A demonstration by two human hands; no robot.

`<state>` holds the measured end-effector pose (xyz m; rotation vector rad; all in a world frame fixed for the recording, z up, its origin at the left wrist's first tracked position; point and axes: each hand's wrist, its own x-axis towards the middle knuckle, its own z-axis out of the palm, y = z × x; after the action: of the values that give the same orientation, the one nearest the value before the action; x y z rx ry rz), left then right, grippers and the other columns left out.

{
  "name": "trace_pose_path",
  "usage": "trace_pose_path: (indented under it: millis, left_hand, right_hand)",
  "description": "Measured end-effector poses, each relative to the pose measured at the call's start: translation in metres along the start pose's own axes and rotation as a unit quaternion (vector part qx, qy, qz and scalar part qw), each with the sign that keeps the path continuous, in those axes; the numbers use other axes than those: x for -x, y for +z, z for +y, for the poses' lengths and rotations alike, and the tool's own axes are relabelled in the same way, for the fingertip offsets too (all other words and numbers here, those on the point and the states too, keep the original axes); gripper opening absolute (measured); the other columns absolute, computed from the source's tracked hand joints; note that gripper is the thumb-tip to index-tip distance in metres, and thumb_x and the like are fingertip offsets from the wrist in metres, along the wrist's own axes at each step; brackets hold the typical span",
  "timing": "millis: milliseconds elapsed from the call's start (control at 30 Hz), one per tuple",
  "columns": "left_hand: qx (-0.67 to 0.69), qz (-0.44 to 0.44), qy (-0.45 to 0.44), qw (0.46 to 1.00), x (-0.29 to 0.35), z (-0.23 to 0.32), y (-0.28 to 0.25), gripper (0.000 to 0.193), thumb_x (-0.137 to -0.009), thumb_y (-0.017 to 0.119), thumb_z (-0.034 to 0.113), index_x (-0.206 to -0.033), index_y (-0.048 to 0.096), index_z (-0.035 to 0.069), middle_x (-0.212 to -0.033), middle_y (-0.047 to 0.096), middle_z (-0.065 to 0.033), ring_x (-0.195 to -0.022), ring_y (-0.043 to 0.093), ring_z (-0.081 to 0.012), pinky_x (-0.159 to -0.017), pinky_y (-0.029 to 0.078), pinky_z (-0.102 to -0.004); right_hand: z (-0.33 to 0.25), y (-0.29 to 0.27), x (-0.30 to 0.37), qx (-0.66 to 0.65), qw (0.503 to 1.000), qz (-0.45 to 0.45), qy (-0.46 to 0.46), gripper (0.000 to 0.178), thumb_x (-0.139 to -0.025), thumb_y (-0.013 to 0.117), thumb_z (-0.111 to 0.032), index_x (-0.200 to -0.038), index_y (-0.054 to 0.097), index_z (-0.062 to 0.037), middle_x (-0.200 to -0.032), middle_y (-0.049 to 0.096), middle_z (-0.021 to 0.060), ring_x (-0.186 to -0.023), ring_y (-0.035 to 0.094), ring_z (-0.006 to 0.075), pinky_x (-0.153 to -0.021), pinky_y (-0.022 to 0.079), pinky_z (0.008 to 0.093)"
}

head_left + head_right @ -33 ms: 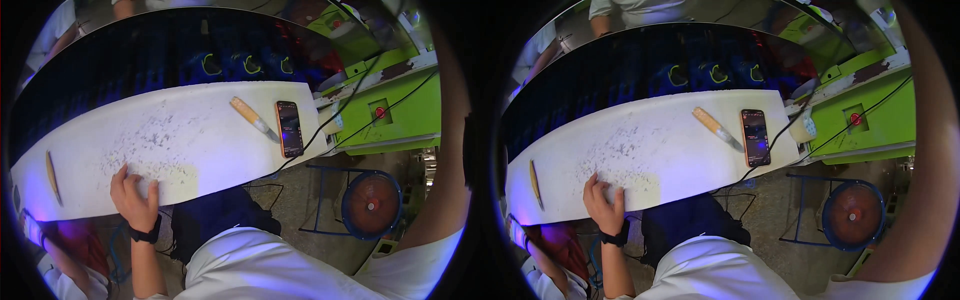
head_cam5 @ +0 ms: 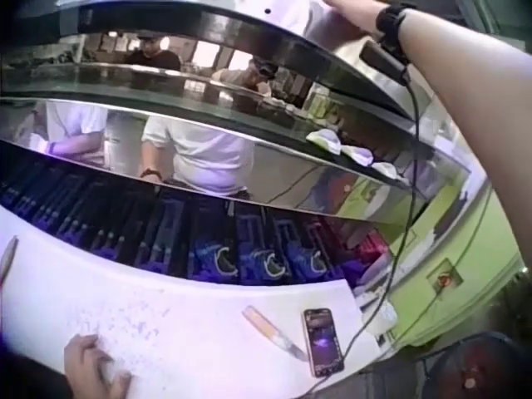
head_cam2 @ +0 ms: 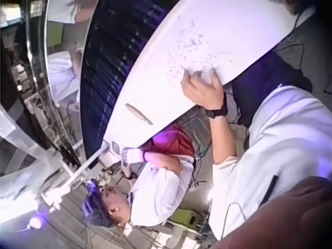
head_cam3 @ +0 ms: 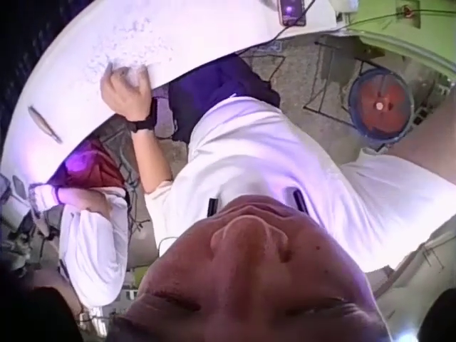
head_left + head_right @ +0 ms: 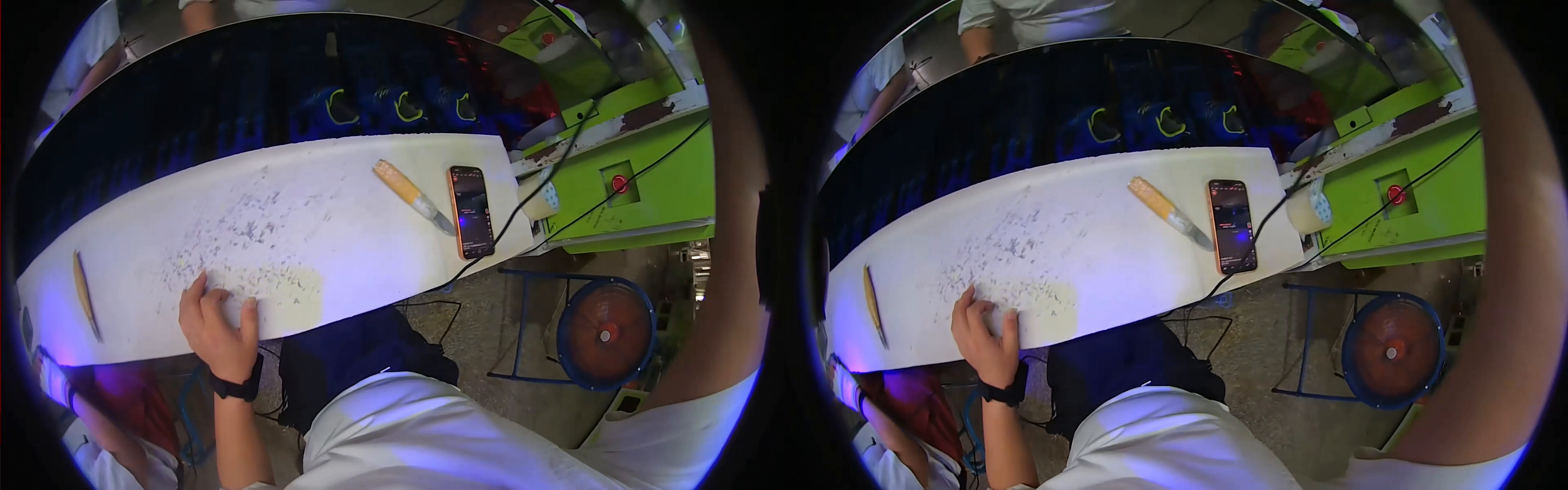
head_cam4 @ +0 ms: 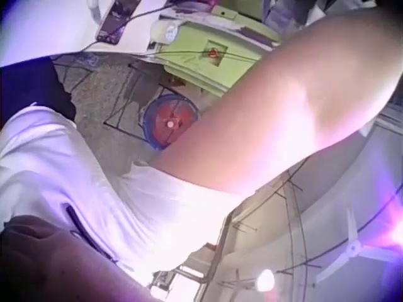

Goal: Assembling and checking shoe components on a production line.

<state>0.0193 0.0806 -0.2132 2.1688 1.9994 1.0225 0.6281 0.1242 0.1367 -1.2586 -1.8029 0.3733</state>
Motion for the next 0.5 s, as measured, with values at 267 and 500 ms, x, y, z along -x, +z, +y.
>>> trace_pose_path:
  millis: [267,500]
  left_hand:
    - [-0.012,-0.02,-0.028,0.999,0.003,-0.001,0.001,0.034,-0.078,0.076,0.025,-0.099,0.06,0.004,-0.131,0.059,-0.0214,-0.119,0.052,-0.0438,-0.106,0.04,-0.0522]
    - [-0.029,-0.021,-0.01,0.999,0.002,-0.005,-0.004,0.034,-0.079,0.075,0.028,-0.097,0.061,0.004,-0.128,0.059,-0.021,-0.116,0.054,-0.0431,-0.106,0.041,-0.0565]
  right_hand:
    - [-0.037,0.108,-0.037,0.058,0.995,0.001,-0.078,0.016,-0.088,0.075,-0.014,-0.098,0.071,-0.0024,-0.084,0.071,0.0033,-0.076,0.066,0.0106,-0.07,0.052,0.0271]
    - [-0.045,0.335,-0.068,-0.028,0.976,-0.057,-0.208,0.015,-0.087,0.077,-0.016,-0.09,0.074,-0.0013,-0.074,0.07,0.0018,-0.069,0.065,0.0082,-0.065,0.052,0.0243]
